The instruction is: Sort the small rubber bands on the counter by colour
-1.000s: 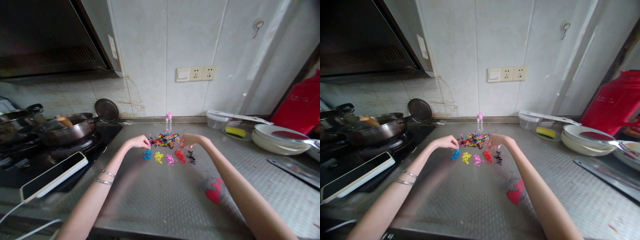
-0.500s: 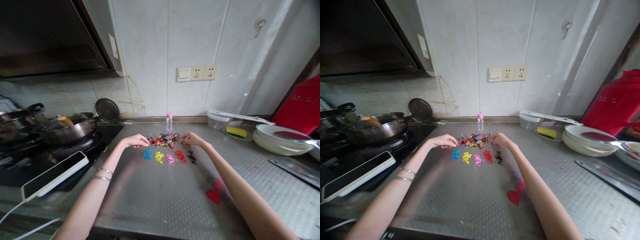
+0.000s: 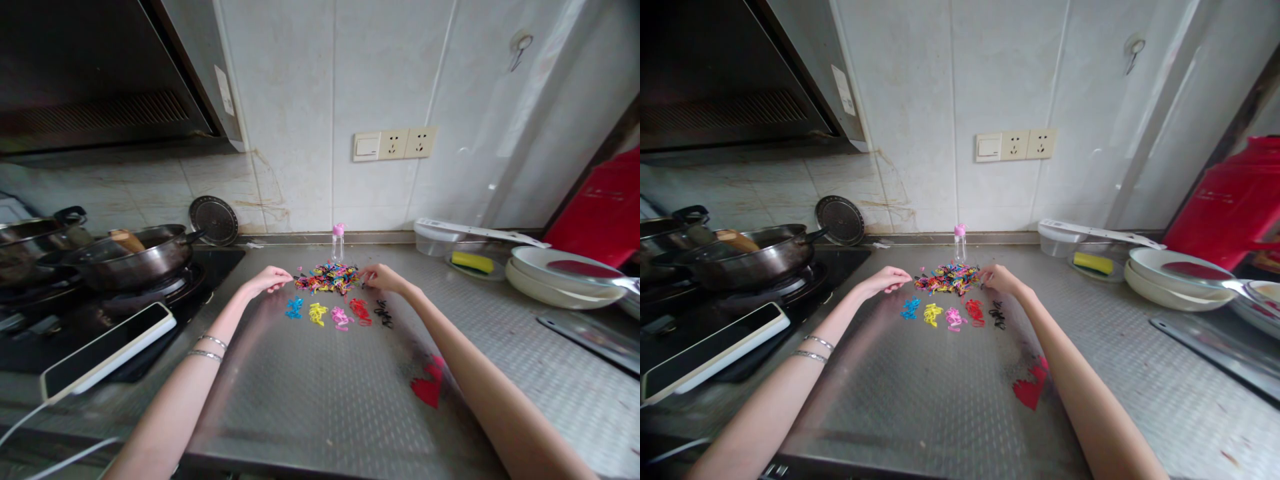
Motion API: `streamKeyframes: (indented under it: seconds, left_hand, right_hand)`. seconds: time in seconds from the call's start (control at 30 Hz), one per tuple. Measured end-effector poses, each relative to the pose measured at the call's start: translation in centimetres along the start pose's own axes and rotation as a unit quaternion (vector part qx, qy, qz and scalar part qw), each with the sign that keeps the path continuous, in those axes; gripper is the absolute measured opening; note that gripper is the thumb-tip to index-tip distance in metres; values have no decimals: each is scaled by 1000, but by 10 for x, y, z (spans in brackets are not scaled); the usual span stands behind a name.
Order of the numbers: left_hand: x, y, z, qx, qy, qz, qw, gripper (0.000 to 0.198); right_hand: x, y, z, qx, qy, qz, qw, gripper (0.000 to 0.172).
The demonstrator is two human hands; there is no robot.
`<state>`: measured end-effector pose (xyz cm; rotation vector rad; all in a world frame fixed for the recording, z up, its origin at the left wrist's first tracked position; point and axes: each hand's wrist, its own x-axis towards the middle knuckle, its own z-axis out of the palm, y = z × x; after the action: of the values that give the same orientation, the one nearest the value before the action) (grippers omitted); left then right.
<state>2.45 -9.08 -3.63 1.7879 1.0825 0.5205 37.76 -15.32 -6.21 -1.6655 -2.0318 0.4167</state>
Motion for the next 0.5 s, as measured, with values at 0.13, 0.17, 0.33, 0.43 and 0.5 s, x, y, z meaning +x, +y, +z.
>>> streamKeyframes:
  seconds: [0.13, 0.17, 0.33, 0.43, 0.5]
  left_hand:
    - [5, -4, 0, 10, 10, -6, 1000, 37]
    - [5, -5, 0, 11, 14, -6, 1000, 38]
    - [7, -7, 2, 9, 36, -17, 999, 42]
    - [7, -8, 3, 7, 46, -22, 999, 43]
    - [7, -8, 2, 4, 51, -22, 998, 44]
  right_hand:
    - [-3, -2, -23, 30, -80, 54, 995, 37]
    - [-6, -3, -30, 38, -104, 71, 991, 36]
    - [-19, -10, -54, 70, -235, 160, 956, 37]
    - [-20, -15, -56, 73, -225, 158, 959, 37]
    - [-17, -20, -54, 58, -198, 138, 969, 33]
